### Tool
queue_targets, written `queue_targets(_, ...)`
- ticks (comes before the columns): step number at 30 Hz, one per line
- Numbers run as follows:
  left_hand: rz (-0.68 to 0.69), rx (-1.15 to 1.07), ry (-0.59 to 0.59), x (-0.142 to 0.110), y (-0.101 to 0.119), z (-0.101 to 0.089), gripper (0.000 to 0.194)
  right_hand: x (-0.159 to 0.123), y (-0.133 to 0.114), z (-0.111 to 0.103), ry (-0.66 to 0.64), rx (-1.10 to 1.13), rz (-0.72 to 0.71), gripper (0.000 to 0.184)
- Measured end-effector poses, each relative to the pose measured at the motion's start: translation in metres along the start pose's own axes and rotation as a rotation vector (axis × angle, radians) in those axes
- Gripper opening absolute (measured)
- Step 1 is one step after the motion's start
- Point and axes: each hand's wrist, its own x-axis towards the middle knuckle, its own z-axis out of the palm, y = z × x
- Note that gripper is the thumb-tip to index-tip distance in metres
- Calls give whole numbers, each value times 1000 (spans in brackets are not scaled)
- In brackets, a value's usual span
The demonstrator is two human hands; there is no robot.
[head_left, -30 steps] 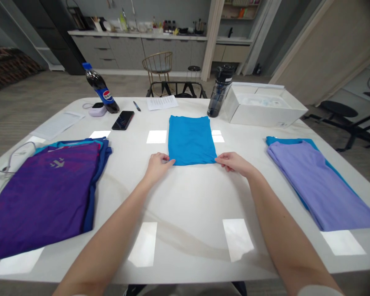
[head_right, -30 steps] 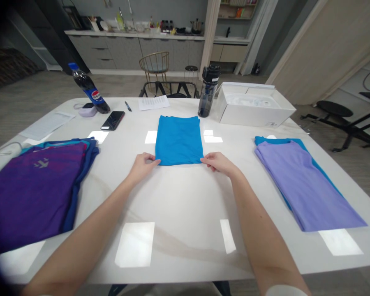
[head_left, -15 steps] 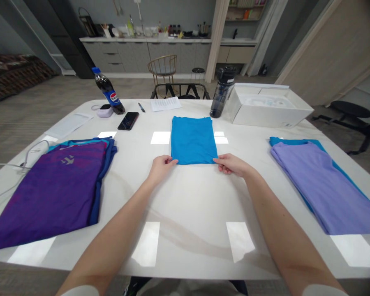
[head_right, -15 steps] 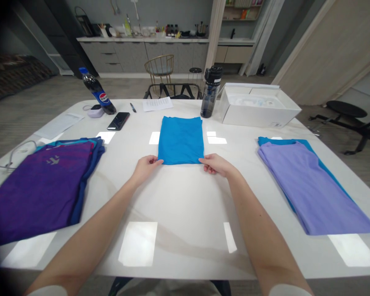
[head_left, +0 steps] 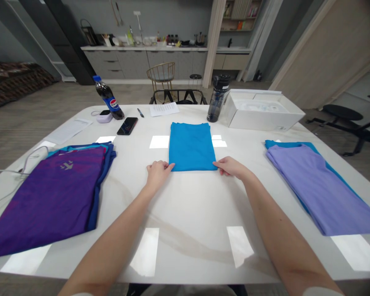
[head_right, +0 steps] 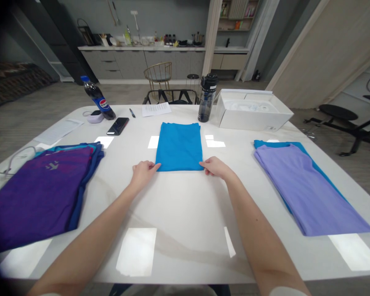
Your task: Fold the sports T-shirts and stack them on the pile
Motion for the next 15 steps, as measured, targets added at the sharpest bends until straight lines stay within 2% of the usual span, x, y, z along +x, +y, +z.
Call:
queue_targets(5, -12, 31, -60, 1, 0, -6, 33, 0, -3, 0, 44, -194, 38, 38)
queue_targets(8, 17, 25, -83, -3, 2, -12, 28, -2, -4, -3, 72, -286, 9, 37)
queue_targets(11, 53, -4, -125, -8, 4, -19, 24, -5, -5, -5, 12, -325, -46, 38)
queue_targets(15, 30, -64, -313, -13, -1, -32, 27, -9, -6, -5, -118, -333, -93, 43)
